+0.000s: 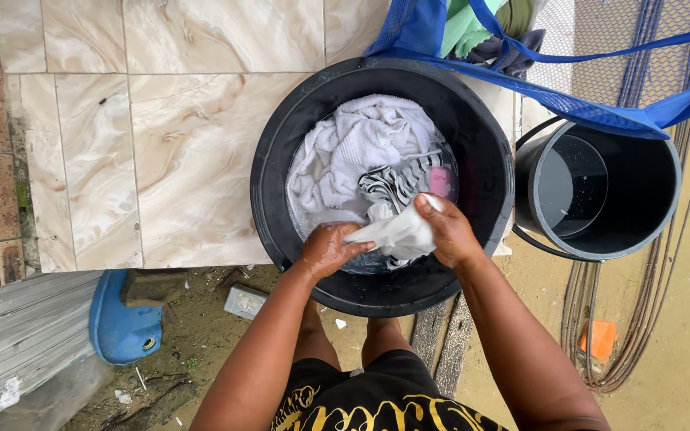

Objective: Hand washing and scrubbing clothes in a plastic basin with soap and water.

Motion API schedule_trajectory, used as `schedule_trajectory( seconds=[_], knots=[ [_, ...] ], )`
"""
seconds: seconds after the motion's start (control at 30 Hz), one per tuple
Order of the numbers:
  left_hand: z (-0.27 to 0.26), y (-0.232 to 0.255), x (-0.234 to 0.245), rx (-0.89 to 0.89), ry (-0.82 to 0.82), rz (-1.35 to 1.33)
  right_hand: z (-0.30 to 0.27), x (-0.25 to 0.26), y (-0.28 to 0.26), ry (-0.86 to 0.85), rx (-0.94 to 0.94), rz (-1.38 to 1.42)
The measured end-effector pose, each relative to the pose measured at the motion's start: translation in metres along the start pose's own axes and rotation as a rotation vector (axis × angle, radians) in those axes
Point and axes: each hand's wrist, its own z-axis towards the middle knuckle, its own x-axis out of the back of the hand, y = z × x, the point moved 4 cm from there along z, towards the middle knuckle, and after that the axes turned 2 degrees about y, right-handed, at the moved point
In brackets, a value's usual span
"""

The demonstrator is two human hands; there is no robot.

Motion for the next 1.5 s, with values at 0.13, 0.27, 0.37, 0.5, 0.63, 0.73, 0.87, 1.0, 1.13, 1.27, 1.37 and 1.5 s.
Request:
schedule_trajectory(
  seconds=[0.13,0.27,0.37,0.5,0.63,0.73,0.87,1.0,1.13,1.27,1.37,1.5],
  knots=[
    [0.007,-0.045,-0.027,-0.030,0.013,-0.260,-0.007,-0.001,-0.027,-0.026,0.118,0.110],
    [0.025,-0.059,-0.063,0.003,0.243,-0.995,-0.009,-0.070,-0.045,0.016,0.207,-0.008],
    [0.065,-0.159,-0.105,0.063,0.245,-1.350,-0.027,-0.117,-0.004,0.106,0.368,-0.397],
    [0.066,-0.173,-0.136,-0.043,0.015,-1.738,-0.041,-0.147,0.012,-0.010,0.695,-1.093],
    [0.039,-0.081,-0.127,0.170,0.058,-1.599,0.018,-0.087,0.011,0.186,0.692,-1.232],
    [0.053,-0.143,-0.157,0.412,0.154,-1.670,0.001,-0.084,0.017,0.220,0.567,-1.096],
    [0.067,-0.155,-0.154,0.291,0.102,-1.727,-0.008,-0.106,0.017,0.002,0.817,-1.148],
    [0.042,-0.105,-0.163,0.425,0.100,-1.451,0.017,-0.076,-0.009,0.242,0.831,-1.111],
    [0.033,-0.084,-0.131,0.286,0.019,-1.631,-0.034,-0.111,-0.007,0.187,0.838,-1.003],
    [0.038,-0.088,-0.106,0.503,0.187,-1.370,-0.070,-0.122,0.021,-0.049,0.792,-0.809],
    [0.037,-0.107,-0.123,0.537,0.370,-1.305,-0.048,-0.107,0.030,0.175,0.701,-0.903],
    [0.031,-0.080,-0.137,0.301,0.434,-0.953,0.022,-0.050,0.057,0.315,-0.109,-0.245]
  ],
)
